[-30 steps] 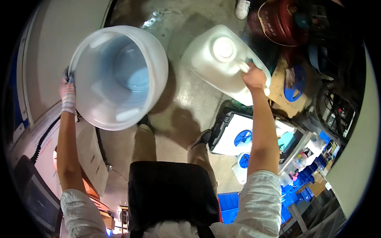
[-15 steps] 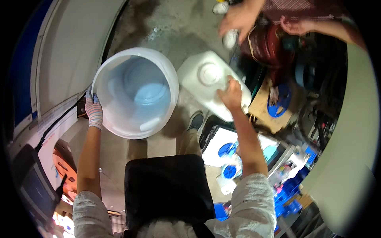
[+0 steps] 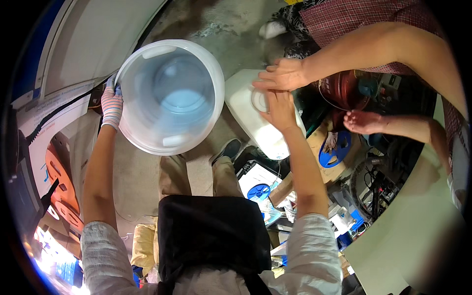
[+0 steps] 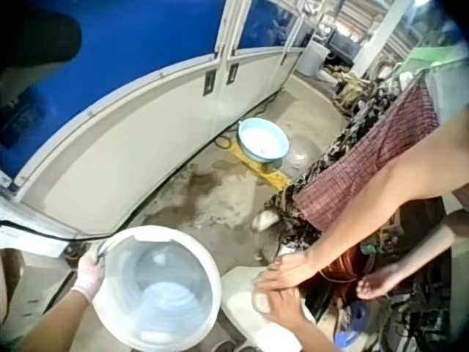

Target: The person walks through a factory floor and assists a coworker in refilling a machine's water tank. They pour a liquid from a large white container into a bucket, then pour the bucket's contents into the machine's tank. The person also opens and closes the machine's access door during the process.

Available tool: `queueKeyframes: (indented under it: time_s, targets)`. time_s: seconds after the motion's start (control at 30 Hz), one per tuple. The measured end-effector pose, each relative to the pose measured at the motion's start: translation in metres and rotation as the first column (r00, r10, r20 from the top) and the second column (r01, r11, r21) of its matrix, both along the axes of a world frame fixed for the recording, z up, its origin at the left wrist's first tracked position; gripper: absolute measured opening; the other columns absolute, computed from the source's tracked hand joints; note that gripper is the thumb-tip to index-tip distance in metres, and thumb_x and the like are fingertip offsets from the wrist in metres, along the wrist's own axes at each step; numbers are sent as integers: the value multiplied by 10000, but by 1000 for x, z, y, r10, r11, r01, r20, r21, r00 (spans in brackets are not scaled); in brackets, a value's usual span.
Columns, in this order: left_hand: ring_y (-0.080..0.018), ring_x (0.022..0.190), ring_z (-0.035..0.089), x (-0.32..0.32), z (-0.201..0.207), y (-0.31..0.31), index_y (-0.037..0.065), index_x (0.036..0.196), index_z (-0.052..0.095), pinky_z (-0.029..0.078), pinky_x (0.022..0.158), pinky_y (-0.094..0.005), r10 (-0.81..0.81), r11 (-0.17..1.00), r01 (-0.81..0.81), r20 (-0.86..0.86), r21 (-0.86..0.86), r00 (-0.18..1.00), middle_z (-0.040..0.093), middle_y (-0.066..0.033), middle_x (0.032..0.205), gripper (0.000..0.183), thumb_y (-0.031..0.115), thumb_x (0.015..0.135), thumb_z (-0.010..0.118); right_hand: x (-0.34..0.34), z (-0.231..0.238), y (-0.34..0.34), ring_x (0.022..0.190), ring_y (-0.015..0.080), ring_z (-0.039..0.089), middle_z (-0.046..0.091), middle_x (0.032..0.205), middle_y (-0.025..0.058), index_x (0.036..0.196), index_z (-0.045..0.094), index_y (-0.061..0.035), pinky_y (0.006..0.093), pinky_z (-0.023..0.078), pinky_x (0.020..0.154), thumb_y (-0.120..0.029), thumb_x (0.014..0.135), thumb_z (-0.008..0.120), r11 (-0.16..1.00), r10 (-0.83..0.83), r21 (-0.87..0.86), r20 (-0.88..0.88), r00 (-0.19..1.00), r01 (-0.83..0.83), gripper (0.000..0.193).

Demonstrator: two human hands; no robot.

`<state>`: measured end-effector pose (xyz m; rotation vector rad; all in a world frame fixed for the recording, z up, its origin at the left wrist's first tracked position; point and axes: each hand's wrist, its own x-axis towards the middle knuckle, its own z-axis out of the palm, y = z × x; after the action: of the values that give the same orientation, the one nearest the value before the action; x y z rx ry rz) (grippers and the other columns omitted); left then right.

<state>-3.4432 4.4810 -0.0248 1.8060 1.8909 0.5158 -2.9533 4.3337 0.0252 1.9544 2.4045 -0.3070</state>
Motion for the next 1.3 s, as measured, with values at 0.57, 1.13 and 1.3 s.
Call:
queueKeyframes:
  time_s: [0.57,1.13,1.3]
  targets:
    - [-393,988,564,14,24,2,162,1284,493,458,862,-401,24,986,-15,52,-163,998,596,-197,1144,389,76,907,452,-16,48,6,1211,318,427,443,1310,109,1280,446,-164,442,325,1013,-272,749,699,961,277,-112,318,907,-254,598]
    - [-386,1000,571,11,17,-2,144,1265,511,463,873,-400,0,992,-1,-12,-124,1000,593,-202,1156,362,106,908,464,10,68,13,1141,346,455,463,1214,132,1183,521,-151,415,413,946,-67,601,740,978,142,-149,-55,988,-149,628]
    - [-390,975,573,12,12,-2,155,1276,505,465,875,-398,-13,998,12,-17,-66,1000,604,-195,1135,379,109,902,470,-20,68,-74,1257,256,384,341,1380,123,1397,273,-126,378,342,1030,-143,690,751,555,-798,-647,-591,117,523,854]
